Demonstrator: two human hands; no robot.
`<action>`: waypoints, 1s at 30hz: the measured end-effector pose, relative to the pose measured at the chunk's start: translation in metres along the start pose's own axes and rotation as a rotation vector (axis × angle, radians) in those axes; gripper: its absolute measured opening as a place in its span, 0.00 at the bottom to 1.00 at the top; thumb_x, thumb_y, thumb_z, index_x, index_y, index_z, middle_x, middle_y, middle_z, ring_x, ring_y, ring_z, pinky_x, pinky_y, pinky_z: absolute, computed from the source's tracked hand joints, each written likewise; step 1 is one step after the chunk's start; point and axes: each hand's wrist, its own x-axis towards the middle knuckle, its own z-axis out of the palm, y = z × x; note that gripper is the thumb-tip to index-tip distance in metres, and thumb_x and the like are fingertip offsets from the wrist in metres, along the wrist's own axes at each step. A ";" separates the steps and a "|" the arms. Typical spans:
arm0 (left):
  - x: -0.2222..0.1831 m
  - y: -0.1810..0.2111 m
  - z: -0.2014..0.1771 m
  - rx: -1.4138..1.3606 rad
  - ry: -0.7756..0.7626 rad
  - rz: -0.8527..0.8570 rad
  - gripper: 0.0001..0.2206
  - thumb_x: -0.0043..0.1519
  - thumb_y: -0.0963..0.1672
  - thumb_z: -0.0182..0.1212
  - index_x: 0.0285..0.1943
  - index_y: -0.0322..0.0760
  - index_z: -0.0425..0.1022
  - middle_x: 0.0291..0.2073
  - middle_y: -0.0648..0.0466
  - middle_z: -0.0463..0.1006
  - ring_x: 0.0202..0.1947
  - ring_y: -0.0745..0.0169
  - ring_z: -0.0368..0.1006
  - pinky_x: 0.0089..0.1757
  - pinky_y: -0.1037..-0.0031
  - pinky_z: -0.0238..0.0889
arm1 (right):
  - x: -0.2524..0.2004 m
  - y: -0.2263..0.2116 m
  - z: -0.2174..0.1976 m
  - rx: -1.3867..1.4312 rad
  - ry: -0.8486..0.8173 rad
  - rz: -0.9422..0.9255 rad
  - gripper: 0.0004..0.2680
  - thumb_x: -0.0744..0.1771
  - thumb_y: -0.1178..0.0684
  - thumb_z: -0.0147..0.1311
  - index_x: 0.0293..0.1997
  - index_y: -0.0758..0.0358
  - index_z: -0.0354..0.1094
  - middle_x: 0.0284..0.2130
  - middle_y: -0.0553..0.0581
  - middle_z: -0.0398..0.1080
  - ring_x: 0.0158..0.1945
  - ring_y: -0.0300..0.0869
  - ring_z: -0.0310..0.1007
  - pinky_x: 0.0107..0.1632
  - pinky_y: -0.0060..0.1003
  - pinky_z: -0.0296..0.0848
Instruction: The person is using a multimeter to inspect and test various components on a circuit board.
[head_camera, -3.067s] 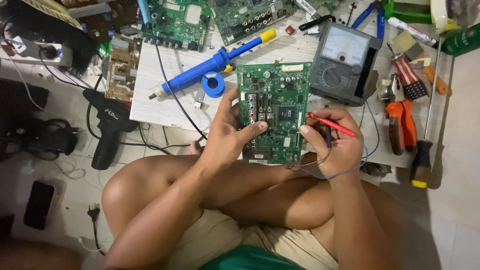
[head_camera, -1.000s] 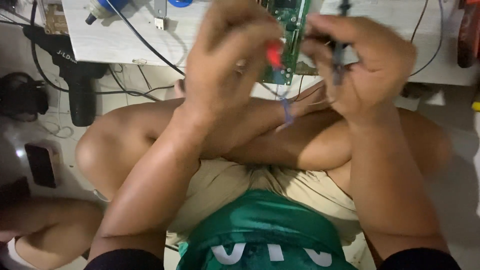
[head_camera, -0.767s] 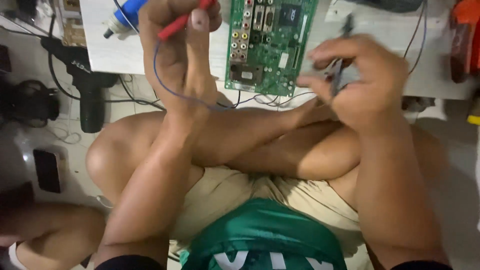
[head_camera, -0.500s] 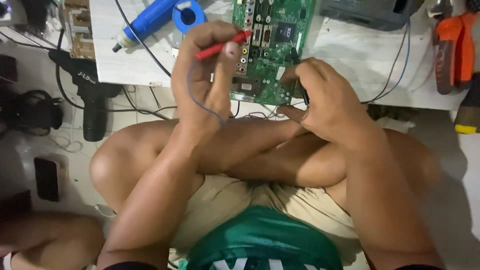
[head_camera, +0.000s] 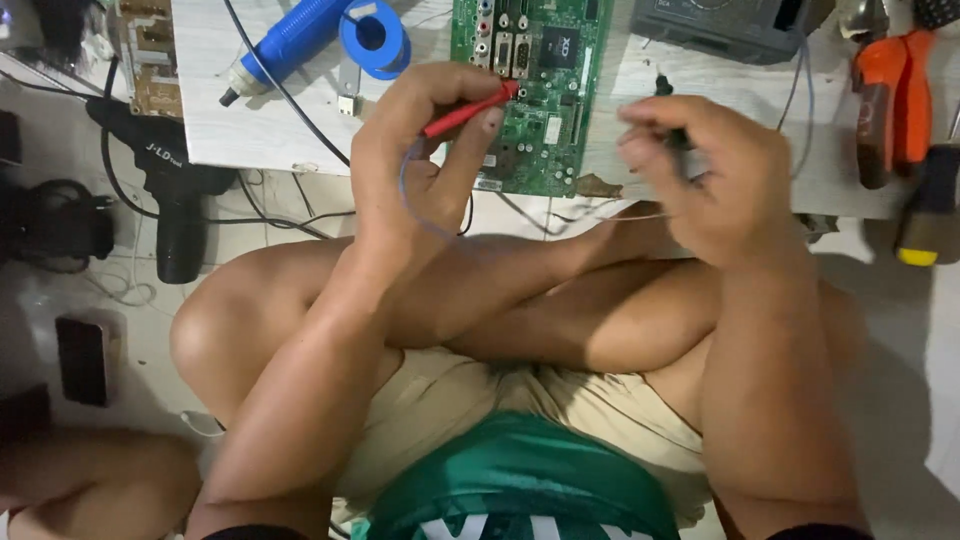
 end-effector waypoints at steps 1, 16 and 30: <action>0.000 0.002 0.000 0.001 -0.001 -0.001 0.10 0.67 0.30 0.60 0.54 0.28 0.70 0.49 0.47 0.76 0.44 0.60 0.72 0.49 0.73 0.69 | -0.002 -0.001 -0.002 0.002 0.000 0.001 0.09 0.71 0.68 0.62 0.58 0.81 0.72 0.41 0.67 0.77 0.35 0.44 0.70 0.40 0.35 0.68; 0.004 0.011 0.003 0.204 -0.135 -0.008 0.11 0.62 0.34 0.66 0.52 0.28 0.76 0.45 0.48 0.81 0.40 0.58 0.78 0.43 0.72 0.71 | 0.002 -0.017 -0.001 0.040 0.079 0.107 0.07 0.71 0.71 0.55 0.56 0.80 0.70 0.44 0.66 0.77 0.44 0.46 0.78 0.48 0.34 0.73; 0.001 0.003 0.003 0.311 -0.247 0.075 0.09 0.60 0.36 0.68 0.48 0.33 0.79 0.47 0.50 0.81 0.43 0.53 0.78 0.44 0.68 0.71 | 0.004 -0.019 -0.001 -0.039 0.053 0.099 0.06 0.70 0.67 0.60 0.53 0.75 0.73 0.41 0.61 0.77 0.35 0.41 0.70 0.41 0.33 0.68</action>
